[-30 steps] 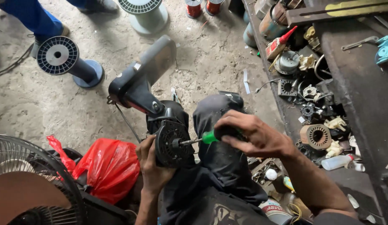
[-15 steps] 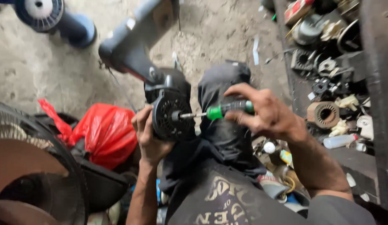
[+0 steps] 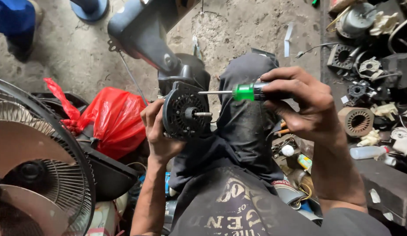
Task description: Repairing a fan motor by disassembling the housing and adjusting internal wiring using pliers and a screwdriver.
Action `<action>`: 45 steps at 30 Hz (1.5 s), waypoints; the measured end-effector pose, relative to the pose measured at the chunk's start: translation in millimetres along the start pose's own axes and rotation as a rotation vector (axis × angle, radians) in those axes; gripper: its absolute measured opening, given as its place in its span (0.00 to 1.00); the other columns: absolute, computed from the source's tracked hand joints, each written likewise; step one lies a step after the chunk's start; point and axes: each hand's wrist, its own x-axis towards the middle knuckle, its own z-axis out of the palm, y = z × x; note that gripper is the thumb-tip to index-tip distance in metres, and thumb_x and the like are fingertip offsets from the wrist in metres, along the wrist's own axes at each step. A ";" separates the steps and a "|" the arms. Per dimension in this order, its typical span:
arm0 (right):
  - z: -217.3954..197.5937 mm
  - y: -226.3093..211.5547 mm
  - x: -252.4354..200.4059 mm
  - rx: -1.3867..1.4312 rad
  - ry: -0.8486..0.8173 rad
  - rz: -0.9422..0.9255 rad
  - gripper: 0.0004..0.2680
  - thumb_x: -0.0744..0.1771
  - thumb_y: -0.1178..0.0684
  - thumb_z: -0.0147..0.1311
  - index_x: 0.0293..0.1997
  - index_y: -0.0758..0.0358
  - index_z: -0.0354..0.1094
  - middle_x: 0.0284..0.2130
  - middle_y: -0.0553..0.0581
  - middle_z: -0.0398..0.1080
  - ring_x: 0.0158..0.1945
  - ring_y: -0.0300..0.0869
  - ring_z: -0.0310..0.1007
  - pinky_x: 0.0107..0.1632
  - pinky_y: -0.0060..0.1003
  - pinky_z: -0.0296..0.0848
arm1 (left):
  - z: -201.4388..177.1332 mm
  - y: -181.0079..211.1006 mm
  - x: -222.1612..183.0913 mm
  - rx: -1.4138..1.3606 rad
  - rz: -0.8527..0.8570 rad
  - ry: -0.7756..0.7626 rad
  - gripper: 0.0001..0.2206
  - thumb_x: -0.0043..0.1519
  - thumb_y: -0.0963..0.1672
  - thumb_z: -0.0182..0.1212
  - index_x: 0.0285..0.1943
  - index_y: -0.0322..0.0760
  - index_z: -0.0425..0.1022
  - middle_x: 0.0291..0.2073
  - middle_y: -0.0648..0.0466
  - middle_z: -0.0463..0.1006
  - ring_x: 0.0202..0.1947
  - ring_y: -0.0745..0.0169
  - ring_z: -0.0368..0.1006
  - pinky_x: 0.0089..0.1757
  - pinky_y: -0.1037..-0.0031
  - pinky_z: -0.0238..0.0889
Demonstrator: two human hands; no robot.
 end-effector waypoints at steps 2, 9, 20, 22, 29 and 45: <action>6.1 3.0 3.4 -0.018 0.023 -0.019 0.14 0.61 0.70 0.61 0.50 0.71 0.71 0.53 0.64 0.71 0.45 0.44 0.73 0.48 0.34 0.73 | -0.1 0.7 1.2 0.001 -0.009 -0.012 0.33 0.44 0.41 0.73 0.63 0.33 0.70 0.59 0.44 0.70 0.57 0.42 0.66 0.60 0.56 0.63; 12.7 7.3 7.3 -0.024 -0.017 -0.034 0.15 0.60 0.71 0.62 0.50 0.70 0.71 0.53 0.64 0.72 0.44 0.43 0.72 0.46 0.33 0.72 | -0.4 -0.2 1.0 -0.002 -0.022 -0.023 0.34 0.44 0.41 0.73 0.64 0.34 0.69 0.60 0.46 0.70 0.58 0.44 0.66 0.61 0.57 0.62; 13.2 2.5 8.3 -0.067 -0.055 -0.036 0.15 0.59 0.71 0.63 0.49 0.69 0.72 0.53 0.63 0.72 0.46 0.43 0.74 0.47 0.33 0.74 | 0.3 -1.1 1.5 -0.008 -0.019 -0.014 0.33 0.44 0.41 0.74 0.63 0.34 0.71 0.58 0.45 0.71 0.56 0.44 0.66 0.60 0.57 0.62; 14.3 6.7 8.9 -0.094 -0.029 -0.070 0.16 0.60 0.66 0.65 0.51 0.70 0.70 0.51 0.65 0.74 0.44 0.45 0.76 0.47 0.34 0.77 | 0.3 0.8 4.0 -0.007 -0.012 -0.014 0.33 0.44 0.41 0.73 0.63 0.33 0.71 0.58 0.46 0.71 0.56 0.44 0.66 0.59 0.57 0.62; 44.1 16.0 19.4 -0.170 0.236 0.162 0.10 0.65 0.49 0.67 0.44 0.58 0.73 0.27 0.58 0.75 0.31 0.51 0.78 0.40 0.39 0.75 | 13.4 -27.1 2.3 -0.057 0.142 0.133 0.33 0.41 0.44 0.80 0.59 0.30 0.76 0.55 0.43 0.75 0.55 0.44 0.68 0.60 0.56 0.62; 12.4 15.4 27.0 -0.039 -0.174 0.037 0.17 0.62 0.62 0.60 0.53 0.55 0.57 0.33 0.52 0.74 0.29 0.39 0.72 0.30 0.34 0.74 | 10.7 -14.8 1.7 0.038 0.042 -0.013 0.38 0.38 0.44 0.75 0.64 0.37 0.72 0.60 0.49 0.72 0.58 0.45 0.66 0.59 0.60 0.60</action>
